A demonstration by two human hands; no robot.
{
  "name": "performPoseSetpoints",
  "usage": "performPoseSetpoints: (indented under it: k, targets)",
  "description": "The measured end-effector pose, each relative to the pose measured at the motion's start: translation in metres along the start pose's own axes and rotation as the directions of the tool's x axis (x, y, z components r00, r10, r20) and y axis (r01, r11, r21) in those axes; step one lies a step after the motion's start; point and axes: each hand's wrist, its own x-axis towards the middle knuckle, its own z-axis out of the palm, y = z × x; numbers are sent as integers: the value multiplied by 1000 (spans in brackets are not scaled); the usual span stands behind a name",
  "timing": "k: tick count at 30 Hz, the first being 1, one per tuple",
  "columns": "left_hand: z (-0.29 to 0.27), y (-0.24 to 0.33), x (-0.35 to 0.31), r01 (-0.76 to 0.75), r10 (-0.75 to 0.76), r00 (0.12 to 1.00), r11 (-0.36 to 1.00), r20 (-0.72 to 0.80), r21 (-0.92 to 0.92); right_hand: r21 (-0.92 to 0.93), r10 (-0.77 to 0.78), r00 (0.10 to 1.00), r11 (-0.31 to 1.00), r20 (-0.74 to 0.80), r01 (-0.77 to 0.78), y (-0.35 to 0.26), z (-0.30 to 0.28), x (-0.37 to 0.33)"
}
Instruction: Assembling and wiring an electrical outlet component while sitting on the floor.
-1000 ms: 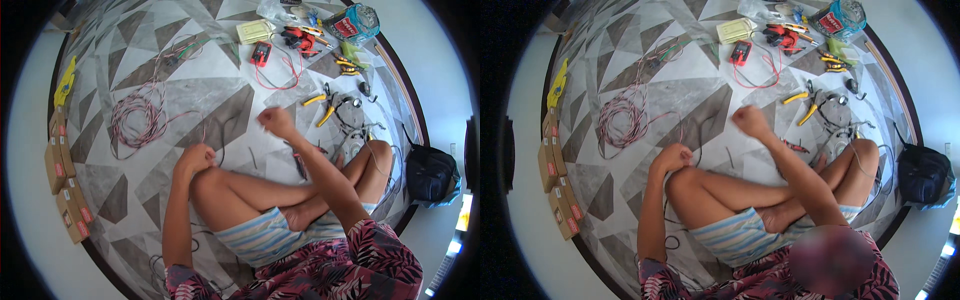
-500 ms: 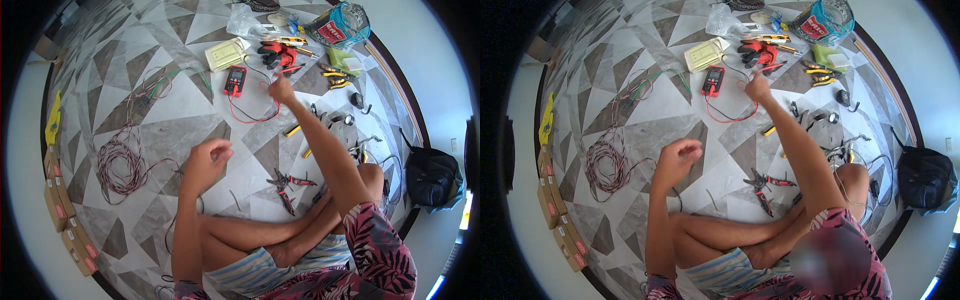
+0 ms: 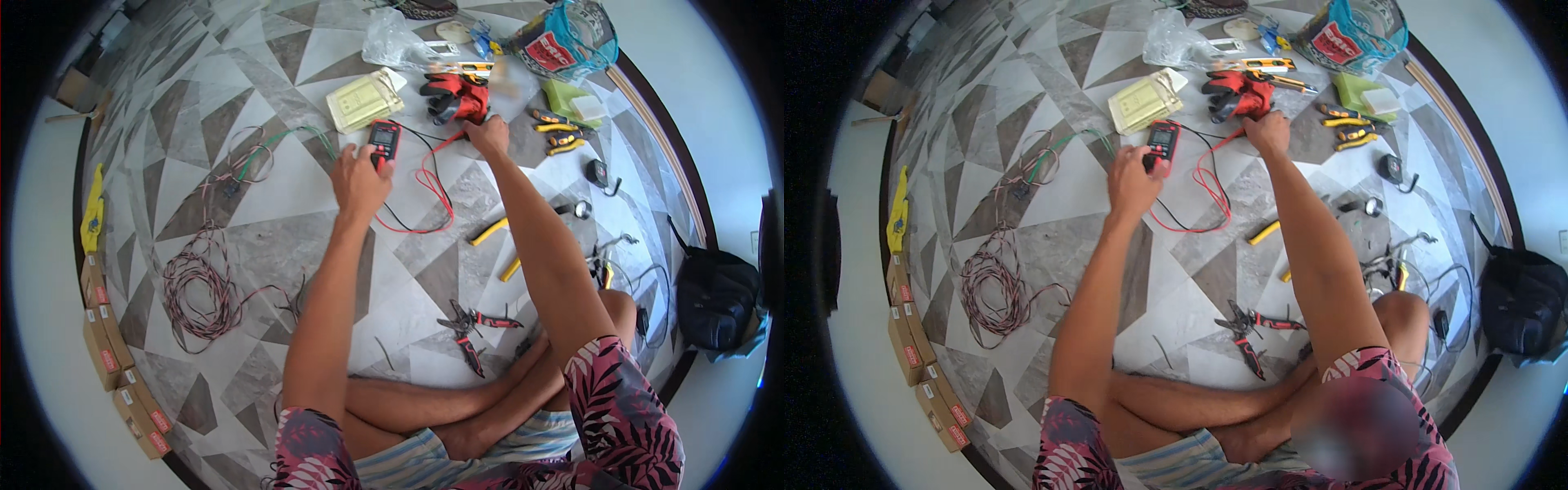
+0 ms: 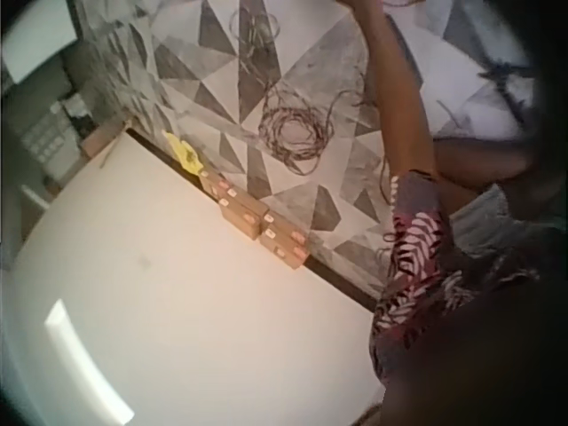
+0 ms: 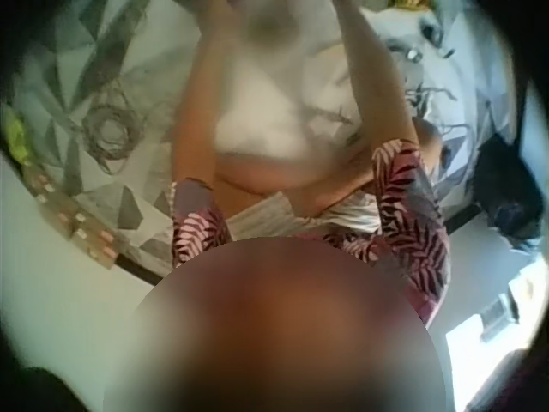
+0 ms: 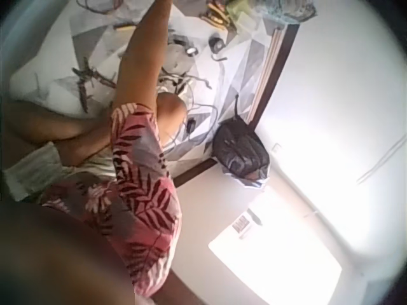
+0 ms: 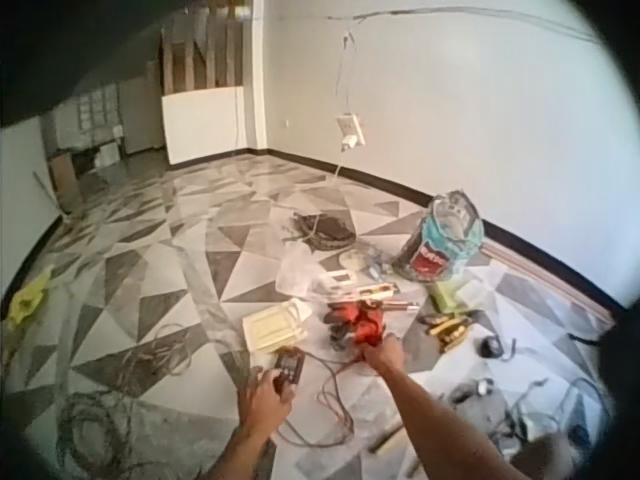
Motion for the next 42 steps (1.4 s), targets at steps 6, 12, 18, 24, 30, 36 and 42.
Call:
performPoseSetpoints:
  k: [6, 12, 18, 24, 30, 36, 42]
  targets:
    - [13, -1, -7, 194, -195, 967, 981, 167, 20, 114, 344, 887, 912, 309, -393, 4, 4, 23]
    - [-10, 5, -41, 248, -251, 955, 968, 160, 38, 439, 382, 790, 675, 480, -593, 36, 0, 1]
    - [-56, 23, -107, 361, -356, 874, 931, 331, 49, -37, 158, 900, 987, 406, -157, -11, -19, -56]
    - [-111, 33, -136, 248, -207, 962, 935, 179, -253, -161, 123, 916, 985, 383, -65, 16, -13, -42]
    - [-156, 29, -181, 377, -353, 920, 669, 171, -641, -211, -64, 898, 962, 435, 171, 12, -21, -80]
    - [-146, 37, -190, 237, -277, 960, 700, 50, -674, 53, -738, 637, 661, 223, 748, 50, -16, -71]
    - [-154, 40, -187, 104, -161, 986, 773, -36, -626, 283, -802, 464, 576, 376, 767, 54, -32, -84]
